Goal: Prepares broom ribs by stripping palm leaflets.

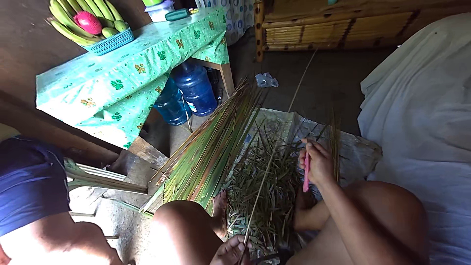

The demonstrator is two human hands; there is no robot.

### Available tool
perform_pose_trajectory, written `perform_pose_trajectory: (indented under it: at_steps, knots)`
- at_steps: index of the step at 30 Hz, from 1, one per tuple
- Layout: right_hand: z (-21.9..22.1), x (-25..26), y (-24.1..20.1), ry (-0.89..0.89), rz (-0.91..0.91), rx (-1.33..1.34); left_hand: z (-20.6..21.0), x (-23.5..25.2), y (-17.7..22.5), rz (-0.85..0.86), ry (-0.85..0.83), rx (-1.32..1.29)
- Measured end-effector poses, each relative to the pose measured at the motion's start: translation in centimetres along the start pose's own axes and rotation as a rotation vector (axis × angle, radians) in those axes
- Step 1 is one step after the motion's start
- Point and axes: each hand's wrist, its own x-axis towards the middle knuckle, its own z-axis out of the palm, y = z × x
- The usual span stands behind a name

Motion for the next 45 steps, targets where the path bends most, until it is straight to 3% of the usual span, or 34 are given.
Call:
perform_pose_trajectory:
  at_steps: [5,8,14,18,23,25,27,29,30,31,33,34,36,38,39,42,45]
  knots:
    - [1.1,-4.0,0.1,-0.445,0.286,-0.193,1.4,3.3,1.2,0.352,0.082,0.315]
    - [1.4,-5.1,0.2,-0.645,0.479,-0.213,1.2,5.8,2.0,0.463,0.201,0.374]
    - [1.6,-6.7,1.1,-0.835,0.700,-0.231,1.5,9.0,2.8,0.582,0.477,0.385]
    - [2.1,-7.0,1.5,-0.783,0.744,-0.203,1.4,10.4,2.1,0.671,0.605,0.322]
    - [1.8,-6.4,2.5,-0.892,0.849,0.068,2.1,10.9,0.1,0.627,0.590,0.224]
    - [2.3,-6.7,2.8,-0.845,0.836,0.070,3.5,10.6,-0.4,0.504,0.589,0.183]
    - [2.7,-6.5,2.8,-0.758,0.811,0.028,5.3,9.2,-0.2,0.265,0.548,0.204]
    - [2.7,-5.8,2.5,-0.697,0.763,0.001,6.8,7.3,-0.1,0.130,0.442,0.373]
    - [2.5,-5.5,2.2,-0.674,0.730,-0.019,7.2,6.1,-0.3,0.208,0.390,0.537]
    - [2.4,-5.3,1.9,-0.659,0.694,-0.043,7.3,5.1,-0.4,0.389,0.380,0.748]
    - [2.2,-5.1,1.5,-0.637,0.651,-0.071,6.3,4.1,0.2,0.765,0.523,1.214]
    - [2.3,-5.3,1.4,-0.628,0.641,-0.074,5.6,4.0,0.9,0.816,0.618,1.401]
    - [2.7,-5.6,1.1,-0.606,0.616,-0.068,4.6,4.0,2.2,0.547,0.702,1.614]
    - [3.1,-6.0,1.1,-0.601,0.568,-0.070,3.7,4.4,3.0,0.128,0.578,1.471]
    - [3.2,-6.1,1.1,-0.615,0.529,-0.080,2.9,4.7,3.0,0.025,0.478,1.338]
    - [2.9,-6.8,1.5,-0.728,0.362,-0.268,2.3,5.5,2.1,-0.001,0.433,0.930]
    - [3.0,-8.2,2.2,-0.953,0.103,-0.626,2.5,6.1,2.0,0.051,0.493,0.800]
